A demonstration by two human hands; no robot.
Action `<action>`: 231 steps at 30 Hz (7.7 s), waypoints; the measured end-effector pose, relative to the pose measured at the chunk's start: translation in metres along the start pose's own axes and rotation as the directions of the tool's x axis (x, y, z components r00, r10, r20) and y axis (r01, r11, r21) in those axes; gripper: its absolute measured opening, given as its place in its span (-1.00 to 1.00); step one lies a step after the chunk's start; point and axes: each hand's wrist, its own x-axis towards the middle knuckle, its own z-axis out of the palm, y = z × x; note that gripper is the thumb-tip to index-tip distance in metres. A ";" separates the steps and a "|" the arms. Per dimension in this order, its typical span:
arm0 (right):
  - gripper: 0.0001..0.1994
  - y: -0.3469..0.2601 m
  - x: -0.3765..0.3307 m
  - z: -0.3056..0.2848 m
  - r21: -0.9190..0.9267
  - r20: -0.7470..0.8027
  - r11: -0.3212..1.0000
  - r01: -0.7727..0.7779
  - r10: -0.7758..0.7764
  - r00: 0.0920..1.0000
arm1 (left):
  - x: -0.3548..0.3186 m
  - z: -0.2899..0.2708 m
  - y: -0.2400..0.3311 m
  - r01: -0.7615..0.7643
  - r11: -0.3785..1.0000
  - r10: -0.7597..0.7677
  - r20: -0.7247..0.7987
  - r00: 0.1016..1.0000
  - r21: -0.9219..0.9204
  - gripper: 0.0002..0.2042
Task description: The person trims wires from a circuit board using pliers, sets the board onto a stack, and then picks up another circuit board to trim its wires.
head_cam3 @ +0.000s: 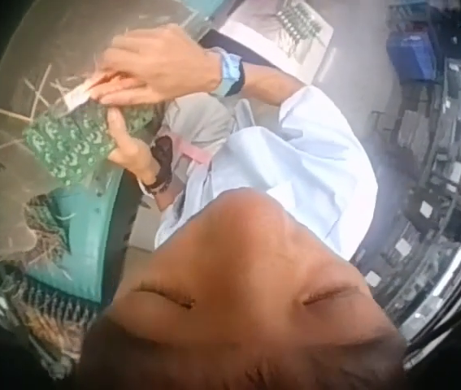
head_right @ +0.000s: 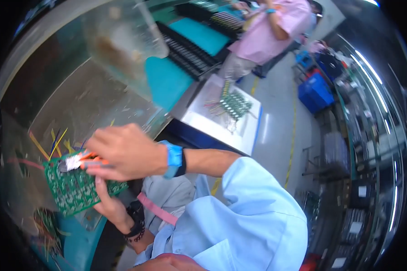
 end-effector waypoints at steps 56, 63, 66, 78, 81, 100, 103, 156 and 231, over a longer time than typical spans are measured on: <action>-0.47 0.037 -0.022 -0.092 -0.309 0.266 0.921 0.236 -0.155 0.951 | 0.001 -0.005 0.030 0.165 0.911 -0.168 0.025 0.985 -0.379 -0.36; -0.47 0.039 -0.030 -0.090 -0.316 0.271 0.927 0.203 -0.117 0.955 | 0.000 0.001 0.033 0.181 0.871 -0.210 -0.012 0.978 -0.457 -0.38; -0.47 0.037 -0.031 -0.093 -0.346 0.310 0.912 0.221 -0.111 0.944 | 0.000 0.001 0.031 0.158 0.885 -0.178 -0.005 0.984 -0.438 -0.38; -0.49 0.038 -0.018 -0.092 -0.321 0.281 0.922 0.217 -0.126 0.951 | -0.001 -0.004 0.029 0.194 0.884 -0.198 0.033 0.980 -0.425 -0.38; -0.49 0.039 -0.014 -0.094 -0.314 0.298 0.916 0.251 -0.155 0.942 | 0.001 -0.001 0.030 0.172 0.912 -0.181 0.013 0.983 -0.372 -0.41; -0.54 0.044 -0.022 -0.090 -0.297 0.346 0.922 0.248 -0.138 0.928 | 0.004 -0.008 0.029 0.222 0.867 -0.213 0.072 0.974 -0.446 -0.37; -0.54 0.043 -0.023 -0.088 -0.274 0.281 0.941 0.197 -0.117 0.953 | 0.004 -0.006 0.032 0.218 0.881 -0.216 0.053 0.975 -0.421 -0.37; -0.56 0.037 -0.012 -0.076 -0.318 0.308 0.914 0.253 -0.153 0.939 | 0.001 0.005 0.040 0.083 0.925 -0.079 0.026 0.997 -0.371 -0.44; -0.50 0.031 -0.011 -0.073 -0.288 0.215 0.948 0.134 -0.072 0.974 | 0.000 0.002 0.042 0.192 0.928 -0.175 0.083 0.981 -0.320 -0.59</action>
